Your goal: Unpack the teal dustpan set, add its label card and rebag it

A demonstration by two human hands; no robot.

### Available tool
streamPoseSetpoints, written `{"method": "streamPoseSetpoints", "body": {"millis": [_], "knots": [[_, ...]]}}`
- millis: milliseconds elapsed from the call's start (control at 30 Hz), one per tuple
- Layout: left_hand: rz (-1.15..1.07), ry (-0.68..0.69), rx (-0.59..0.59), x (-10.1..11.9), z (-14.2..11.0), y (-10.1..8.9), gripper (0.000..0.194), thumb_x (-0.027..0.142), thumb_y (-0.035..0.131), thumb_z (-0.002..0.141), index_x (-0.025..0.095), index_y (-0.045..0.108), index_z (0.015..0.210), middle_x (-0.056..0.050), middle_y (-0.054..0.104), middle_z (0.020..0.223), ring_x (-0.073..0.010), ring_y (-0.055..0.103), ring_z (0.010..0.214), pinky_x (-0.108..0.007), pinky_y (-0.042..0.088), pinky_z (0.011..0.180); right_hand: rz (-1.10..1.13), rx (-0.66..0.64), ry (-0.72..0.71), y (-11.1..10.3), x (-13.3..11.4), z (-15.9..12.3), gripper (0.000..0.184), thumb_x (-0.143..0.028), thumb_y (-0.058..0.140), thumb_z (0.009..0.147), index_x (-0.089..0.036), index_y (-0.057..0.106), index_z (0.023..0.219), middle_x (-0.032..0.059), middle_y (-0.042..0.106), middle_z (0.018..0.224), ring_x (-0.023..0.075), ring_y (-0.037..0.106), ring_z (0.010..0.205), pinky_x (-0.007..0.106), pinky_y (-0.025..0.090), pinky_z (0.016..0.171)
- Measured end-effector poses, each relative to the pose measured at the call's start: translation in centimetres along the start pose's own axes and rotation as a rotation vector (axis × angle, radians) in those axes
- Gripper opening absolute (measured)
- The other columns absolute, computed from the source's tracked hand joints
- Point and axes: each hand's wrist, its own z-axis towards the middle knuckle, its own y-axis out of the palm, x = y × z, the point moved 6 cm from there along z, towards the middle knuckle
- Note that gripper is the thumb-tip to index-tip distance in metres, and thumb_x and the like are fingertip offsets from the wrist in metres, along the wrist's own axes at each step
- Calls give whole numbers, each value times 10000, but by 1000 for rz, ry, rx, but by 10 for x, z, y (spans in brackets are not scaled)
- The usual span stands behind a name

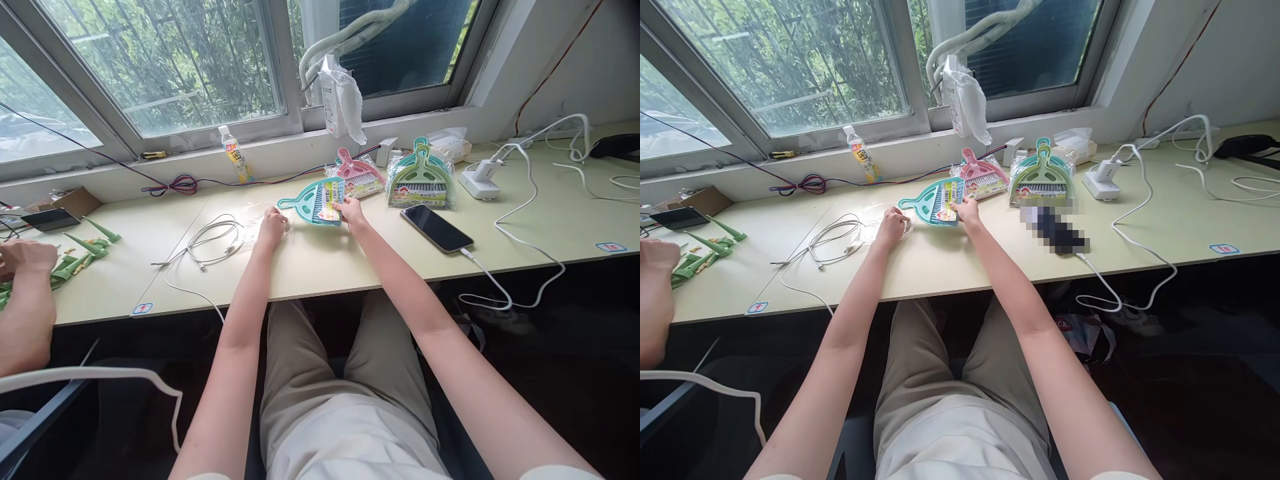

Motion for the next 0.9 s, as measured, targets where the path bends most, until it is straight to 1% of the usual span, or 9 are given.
{"method": "streamPoseSetpoints", "body": {"millis": [133,267,367,467,567,667,767,833,900], "knots": [[-2,0,43,3,0,-5,404,27,421,837,187,780,931,-133,575,1148,-281,519,1215,-416,480,1069,-73,41,3,-4,8,6,247,-58,684,834,-150,675,1063,74,743,1048,139,714,840,307,615,804],[-32,-11,152,6,1,-15,421,16,395,842,195,751,978,-124,588,1170,-276,532,1208,-435,499,1051,-101,61,13,-6,13,11,280,-73,746,789,-169,684,1045,53,749,1003,149,720,859,306,621,799],[-92,30,241,9,1,-20,392,22,406,846,182,732,994,-138,593,1160,-291,544,1201,-472,504,1050,-42,5,18,-2,12,11,270,-47,740,789,-152,680,1030,50,754,949,153,720,810,338,630,806],[-149,56,320,9,2,-23,348,28,426,859,176,716,980,-152,583,1170,-302,551,1203,-495,515,1036,22,-106,14,9,9,7,229,-24,741,785,-129,682,980,54,753,861,166,720,759,380,635,820],[-185,76,335,12,2,-23,271,58,479,875,173,708,963,-160,581,1166,-307,559,1202,-493,512,1031,34,-177,-5,18,8,4,235,-28,771,762,-124,685,958,50,744,795,186,722,740,426,634,830],[-249,203,298,29,-2,-24,264,150,506,917,191,686,1105,-156,580,1202,-299,570,1203,-488,491,1048,36,-142,-32,19,11,6,242,-35,759,777,-125,677,985,54,737,784,195,722,726,464,629,835],[-346,309,346,50,-13,-32,408,311,528,959,228,556,1357,-161,480,1430,-306,504,1328,-489,428,1116,80,-66,-53,15,13,10,255,-66,747,798,-139,665,1029,64,744,855,192,728,757,455,628,843],[-399,214,487,51,-20,-44,508,387,532,966,240,460,1447,-157,376,1545,-329,383,1446,-509,362,1168,147,-21,-57,10,13,13,259,-85,747,799,-152,657,1033,65,749,926,187,732,813,425,629,856],[-441,-1,667,37,-26,-55,566,404,506,977,245,370,1503,-151,324,1586,-333,256,1519,-533,297,1204,229,14,-58,6,12,15,245,-97,740,802,-164,646,1018,59,749,970,182,731,865,396,630,865]]}}
